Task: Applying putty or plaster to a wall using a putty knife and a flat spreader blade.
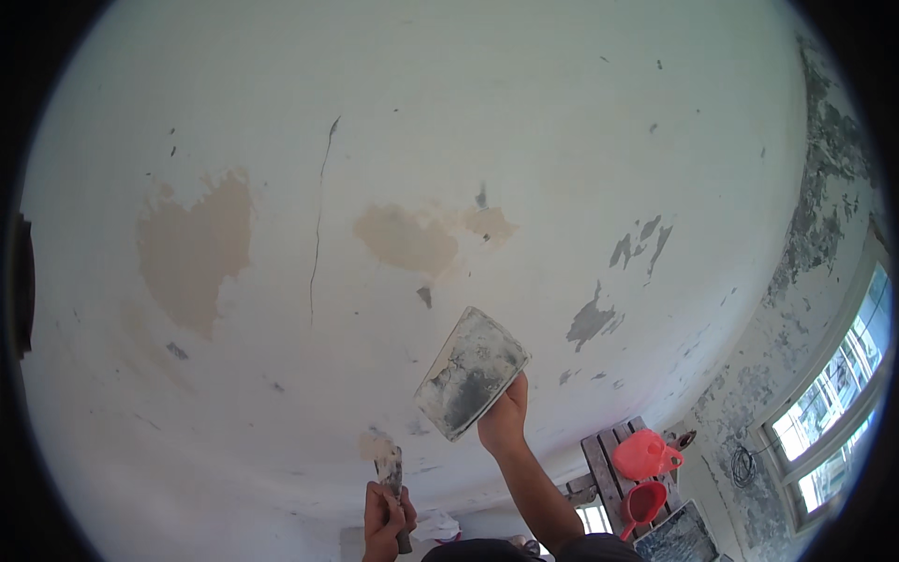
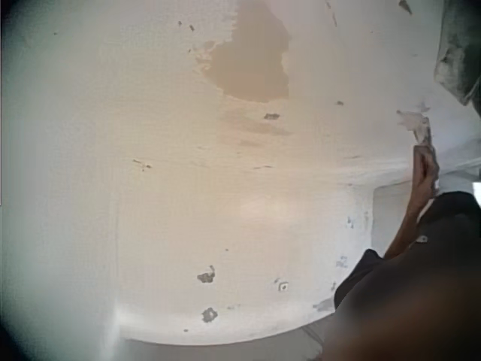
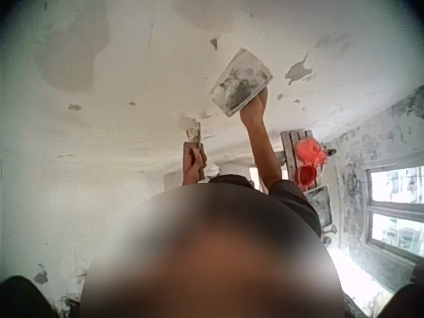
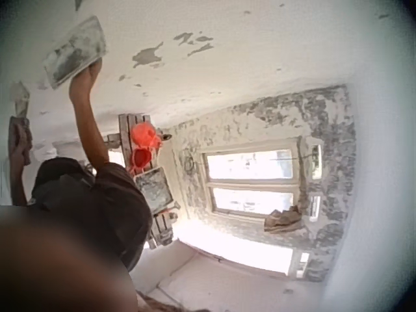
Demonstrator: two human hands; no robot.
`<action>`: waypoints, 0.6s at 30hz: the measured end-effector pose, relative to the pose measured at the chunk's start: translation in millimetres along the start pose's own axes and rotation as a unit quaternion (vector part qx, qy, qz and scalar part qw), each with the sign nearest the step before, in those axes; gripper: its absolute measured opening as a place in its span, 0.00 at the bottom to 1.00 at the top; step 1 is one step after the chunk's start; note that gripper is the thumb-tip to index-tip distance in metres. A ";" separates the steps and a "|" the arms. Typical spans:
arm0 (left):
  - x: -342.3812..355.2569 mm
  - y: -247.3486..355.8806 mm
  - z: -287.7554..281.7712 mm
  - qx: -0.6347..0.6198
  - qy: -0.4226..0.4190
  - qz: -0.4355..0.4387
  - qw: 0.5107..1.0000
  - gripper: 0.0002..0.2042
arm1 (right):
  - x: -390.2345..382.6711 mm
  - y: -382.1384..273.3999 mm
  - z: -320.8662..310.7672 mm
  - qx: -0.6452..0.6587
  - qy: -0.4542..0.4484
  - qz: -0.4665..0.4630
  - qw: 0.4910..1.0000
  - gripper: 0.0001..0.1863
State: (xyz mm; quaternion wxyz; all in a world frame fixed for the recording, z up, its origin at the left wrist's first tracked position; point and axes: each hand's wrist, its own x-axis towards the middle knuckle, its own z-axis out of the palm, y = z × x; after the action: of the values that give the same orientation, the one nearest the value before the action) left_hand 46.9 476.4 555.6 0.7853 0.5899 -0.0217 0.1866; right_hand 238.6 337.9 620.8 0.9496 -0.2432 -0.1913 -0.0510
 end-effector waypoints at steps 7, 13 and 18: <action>15.9 50.7 11.5 0.019 -0.047 -0.081 0.995 0.17 | -62.0 21.9 -42.3 -0.085 0.022 0.022 0.996 0.20; 7.3 56.4 -6.9 -0.016 -0.071 -0.100 0.992 0.20 | -51.4 23.8 -47.9 -0.055 0.075 0.101 0.991 0.17; 5.3 53.6 -8.4 -0.036 -0.141 -0.176 0.974 0.19 | -60.7 27.1 -32.3 0.065 0.070 0.217 0.971 0.17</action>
State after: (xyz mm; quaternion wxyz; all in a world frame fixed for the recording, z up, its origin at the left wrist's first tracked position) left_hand 33.2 498.2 603.6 0.8158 0.5758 -0.0346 -0.0405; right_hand 198.7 346.4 559.1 0.9627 -0.2129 -0.0698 0.1519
